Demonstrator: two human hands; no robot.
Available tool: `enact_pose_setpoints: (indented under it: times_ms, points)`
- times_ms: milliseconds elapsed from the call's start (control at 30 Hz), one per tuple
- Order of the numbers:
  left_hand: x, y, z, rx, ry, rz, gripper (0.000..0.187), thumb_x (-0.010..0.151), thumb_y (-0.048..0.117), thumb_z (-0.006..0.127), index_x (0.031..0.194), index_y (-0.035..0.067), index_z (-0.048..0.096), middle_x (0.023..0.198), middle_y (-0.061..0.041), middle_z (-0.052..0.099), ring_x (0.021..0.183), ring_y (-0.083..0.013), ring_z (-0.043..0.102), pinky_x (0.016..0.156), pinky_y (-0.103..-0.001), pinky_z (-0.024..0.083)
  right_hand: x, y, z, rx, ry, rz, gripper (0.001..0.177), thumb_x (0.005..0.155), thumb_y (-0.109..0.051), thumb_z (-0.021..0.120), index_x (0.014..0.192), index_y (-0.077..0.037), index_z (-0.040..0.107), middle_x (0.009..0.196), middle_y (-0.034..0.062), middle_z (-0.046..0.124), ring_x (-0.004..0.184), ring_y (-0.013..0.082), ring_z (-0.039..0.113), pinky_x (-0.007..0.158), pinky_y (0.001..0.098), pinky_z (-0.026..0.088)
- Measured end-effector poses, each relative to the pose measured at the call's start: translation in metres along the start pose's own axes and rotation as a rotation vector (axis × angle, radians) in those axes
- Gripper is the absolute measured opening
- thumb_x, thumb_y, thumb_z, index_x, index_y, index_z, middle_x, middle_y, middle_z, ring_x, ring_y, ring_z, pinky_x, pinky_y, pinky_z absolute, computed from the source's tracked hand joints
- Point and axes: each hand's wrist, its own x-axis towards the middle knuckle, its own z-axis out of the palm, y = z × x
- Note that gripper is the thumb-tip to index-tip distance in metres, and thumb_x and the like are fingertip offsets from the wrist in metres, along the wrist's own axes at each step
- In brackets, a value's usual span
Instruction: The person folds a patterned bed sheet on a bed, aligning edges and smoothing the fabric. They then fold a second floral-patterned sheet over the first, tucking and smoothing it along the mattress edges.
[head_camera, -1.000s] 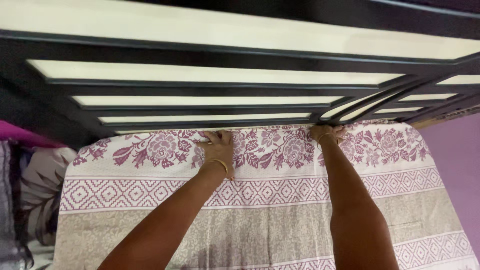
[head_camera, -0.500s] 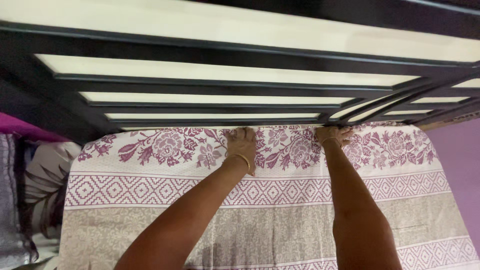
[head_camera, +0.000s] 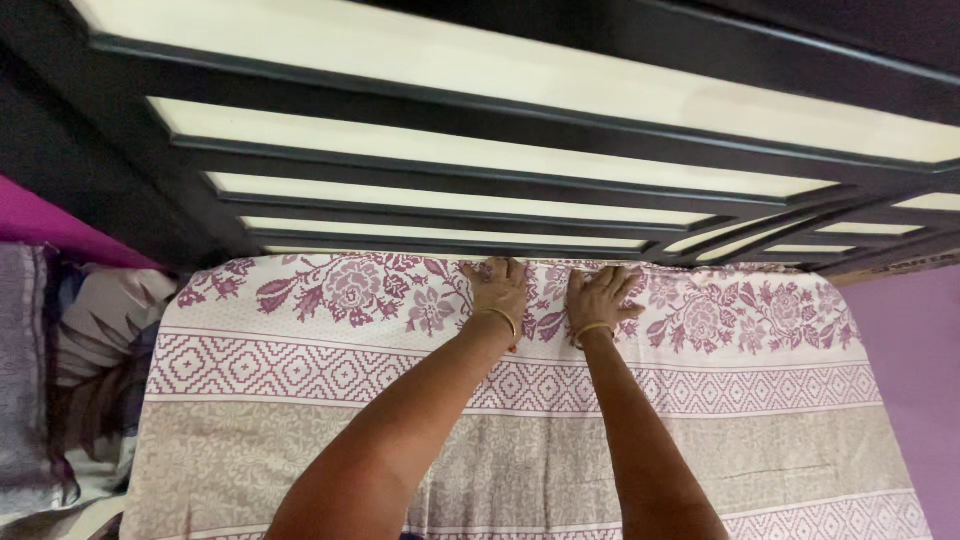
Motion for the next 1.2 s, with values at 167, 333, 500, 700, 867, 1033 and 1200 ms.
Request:
enact_pose_setpoints:
  times_ms: [167, 333, 500, 700, 867, 1033, 1200]
  points:
    - [-0.008, 0.001, -0.01, 0.002, -0.064, 0.019, 0.119, 0.064, 0.04, 0.096, 0.156, 0.001, 0.032, 0.157, -0.018, 0.027, 0.145, -0.0434, 0.026, 0.108, -0.079, 0.029, 0.004, -0.042, -0.05, -0.072, -0.248, 0.135, 0.089, 0.097, -0.065, 0.031, 0.163, -0.007, 0.014, 0.171, 0.0199, -0.007, 0.154, 0.0422, -0.022, 0.11, 0.0818, 0.006]
    - [-0.025, -0.016, 0.003, -0.037, 0.073, 0.053, 0.122, 0.072, 0.053, 0.086, 0.162, 0.002, 0.021, 0.161, -0.017, 0.027, 0.15, -0.0375, 0.022, 0.117, -0.072, 0.017, 0.01, -0.07, -0.07, 0.035, -0.421, 0.243, 0.087, 0.092, -0.068, 0.029, 0.165, -0.025, 0.004, 0.169, 0.0226, -0.02, 0.151, 0.0489, -0.026, 0.113, 0.0832, 0.006]
    - [-0.078, -0.076, 0.032, -0.142, 0.162, -0.011, 0.102, 0.088, 0.073, 0.052, 0.158, 0.014, 0.01, 0.166, -0.015, 0.004, 0.152, -0.0361, 0.0, 0.117, -0.071, 0.001, 0.013, -0.065, -0.052, 0.004, -0.289, 0.201, 0.087, 0.098, -0.064, 0.025, 0.165, -0.016, -0.001, 0.167, 0.0266, -0.02, 0.149, 0.0522, -0.027, 0.109, 0.0866, 0.005]
    - [-0.118, -0.152, 0.038, -0.093, 0.152, -0.117, 0.097, 0.091, 0.073, 0.045, 0.16, 0.014, 0.014, 0.169, -0.004, 0.013, 0.155, -0.026, 0.009, 0.115, -0.076, 0.005, 0.021, -0.06, -0.045, 0.04, -0.295, 0.228, 0.092, 0.096, -0.069, 0.029, 0.166, -0.016, -0.001, 0.168, 0.0282, -0.019, 0.152, 0.0517, -0.024, 0.111, 0.0853, 0.006]
    - [-0.104, -0.144, 0.029, -0.135, 0.065, -0.18, 0.108, 0.081, 0.065, 0.069, 0.16, 0.01, 0.02, 0.166, -0.005, 0.021, 0.153, -0.0273, 0.016, 0.114, -0.079, 0.01, 0.028, -0.049, -0.029, -0.008, -0.285, 0.206, 0.093, 0.094, -0.067, 0.031, 0.166, -0.019, -0.004, 0.168, 0.0264, -0.019, 0.152, 0.0505, -0.021, 0.112, 0.0853, 0.006]
    - [-0.093, -0.149, 0.024, -0.163, 0.071, -0.171, 0.111, 0.073, 0.056, 0.084, 0.157, 0.008, 0.029, 0.159, -0.004, 0.029, 0.147, -0.0281, 0.025, 0.111, -0.083, 0.02, 0.043, -0.02, -0.025, -0.079, -0.201, -0.069, 0.083, 0.1, -0.071, 0.041, 0.152, -0.008, 0.027, 0.167, 0.0271, 0.0, 0.154, 0.0487, -0.004, 0.121, 0.0759, 0.008]
    - [-0.09, -0.155, 0.024, -0.116, 0.046, -0.151, 0.116, 0.069, 0.05, 0.09, 0.158, 0.007, 0.029, 0.159, -0.006, 0.027, 0.147, -0.0297, 0.025, 0.107, -0.083, 0.023, -0.028, -0.015, -0.03, 0.204, 0.038, -0.148, 0.085, 0.097, -0.067, 0.052, 0.151, -0.004, 0.037, 0.168, 0.0276, 0.011, 0.154, 0.0498, 0.007, 0.119, 0.072, 0.014]
